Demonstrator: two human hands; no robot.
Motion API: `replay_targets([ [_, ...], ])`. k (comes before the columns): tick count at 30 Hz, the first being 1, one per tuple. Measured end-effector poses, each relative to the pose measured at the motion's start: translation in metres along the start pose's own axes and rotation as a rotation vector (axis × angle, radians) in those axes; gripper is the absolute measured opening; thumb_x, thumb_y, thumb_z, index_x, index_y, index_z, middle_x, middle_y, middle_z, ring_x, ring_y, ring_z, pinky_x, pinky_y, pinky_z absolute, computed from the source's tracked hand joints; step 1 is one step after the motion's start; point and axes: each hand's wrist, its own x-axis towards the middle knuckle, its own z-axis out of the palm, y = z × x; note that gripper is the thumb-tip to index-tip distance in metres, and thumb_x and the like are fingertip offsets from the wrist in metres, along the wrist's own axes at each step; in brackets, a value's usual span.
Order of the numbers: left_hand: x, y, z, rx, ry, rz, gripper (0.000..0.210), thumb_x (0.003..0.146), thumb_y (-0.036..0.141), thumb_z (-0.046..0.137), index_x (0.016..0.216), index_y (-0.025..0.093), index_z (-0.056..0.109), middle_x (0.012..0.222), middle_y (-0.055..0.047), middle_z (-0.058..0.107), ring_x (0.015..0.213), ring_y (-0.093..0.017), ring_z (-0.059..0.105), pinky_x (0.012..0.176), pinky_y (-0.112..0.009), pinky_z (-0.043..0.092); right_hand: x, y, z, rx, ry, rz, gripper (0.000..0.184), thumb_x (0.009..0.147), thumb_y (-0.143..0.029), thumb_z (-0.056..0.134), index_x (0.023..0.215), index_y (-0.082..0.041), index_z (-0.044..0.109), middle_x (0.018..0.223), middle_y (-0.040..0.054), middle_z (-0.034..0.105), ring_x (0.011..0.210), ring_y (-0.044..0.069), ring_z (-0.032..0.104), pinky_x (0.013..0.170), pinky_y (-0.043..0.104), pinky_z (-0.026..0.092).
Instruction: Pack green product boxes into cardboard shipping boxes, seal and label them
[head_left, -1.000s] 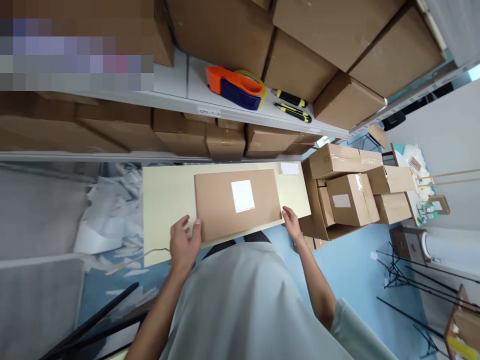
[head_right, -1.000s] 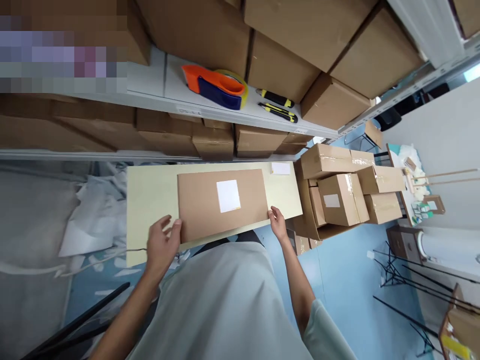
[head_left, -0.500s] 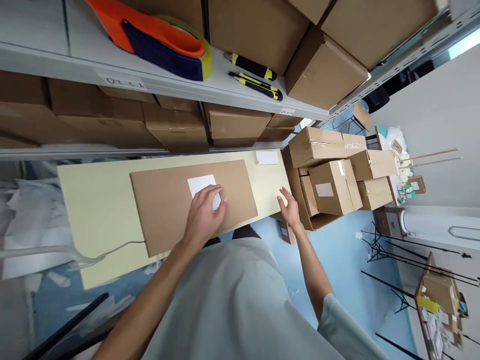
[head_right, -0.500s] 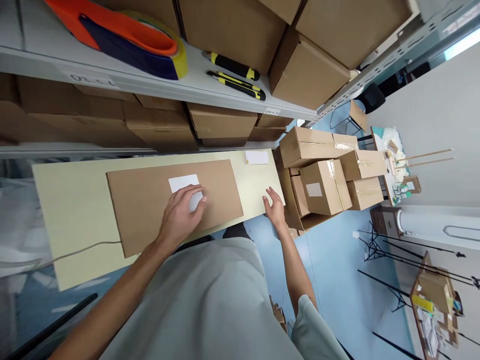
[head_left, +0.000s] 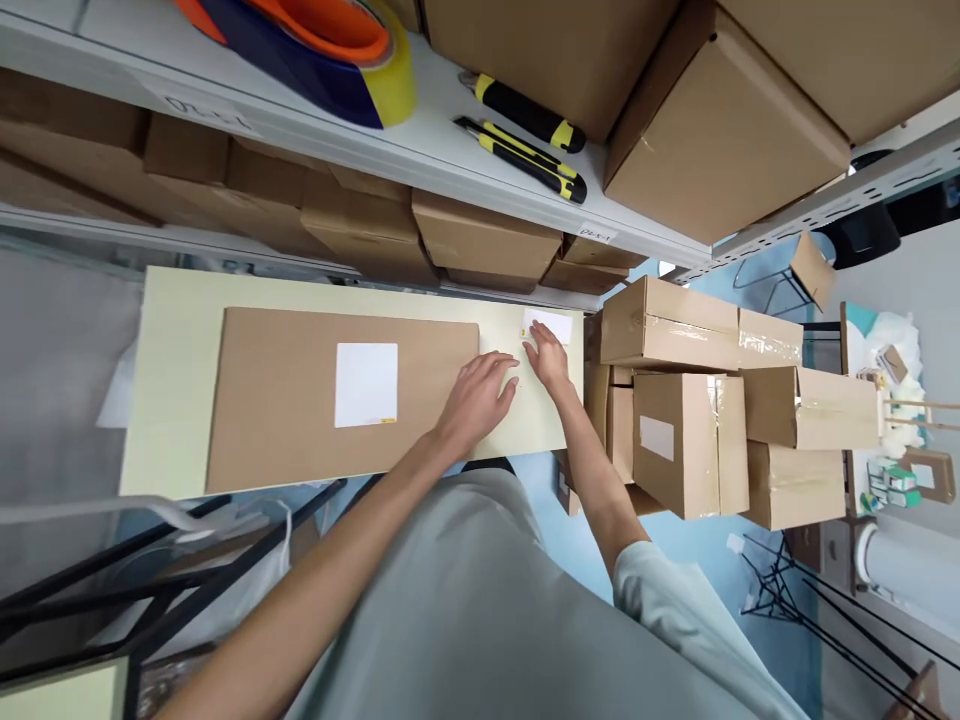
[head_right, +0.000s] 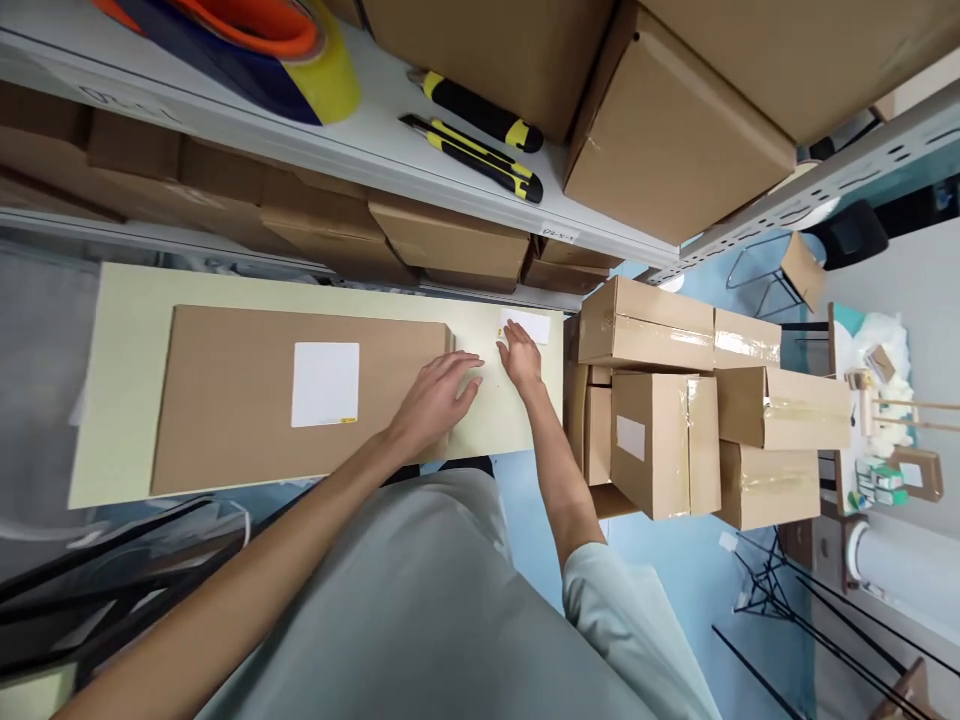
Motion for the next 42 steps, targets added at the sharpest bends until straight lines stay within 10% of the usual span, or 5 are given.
replay_targets([
  [24,0.045,0.003,0.037,-0.011,-0.013,-0.144,0.041,0.108,0.033,0.048,0.140,0.019,0.072,0.150,-0.017,0.073,0.142,-0.036,0.067,0.127,-0.058,0.051,0.040,0.034,0.035,0.029,0.052,-0.048,0.027,0.114,-0.019,0.059,0.119,-0.017,0.086,0.162,0.0131,0.070,0.155,0.028,0.061,0.132,0.044,0.047],
  [33,0.072,-0.012,0.052,0.119,-0.115,-0.129,0.049,0.109,0.034,0.047,0.150,0.015,0.067,0.160,-0.018,0.068,0.150,-0.035,0.064,0.131,-0.053,0.049,0.032,0.040,0.027,0.427,0.482,0.199,0.013,0.098,-0.019,0.067,0.102,-0.020,0.080,0.114,0.0095,0.083,0.110,0.024,0.076,0.107,0.036,0.058],
  [42,0.157,-0.018,0.094,0.421,-0.469,-0.004,0.067,0.105,0.020,0.050,0.171,0.006,0.048,0.189,-0.020,0.029,0.176,-0.037,0.030,0.140,-0.051,0.037,0.006,0.092,0.019,0.851,0.733,0.503,0.014,0.095,-0.032,0.071,0.090,-0.020,0.070,0.084,0.0048,0.077,0.079,0.020,0.072,0.083,0.034,0.061],
])
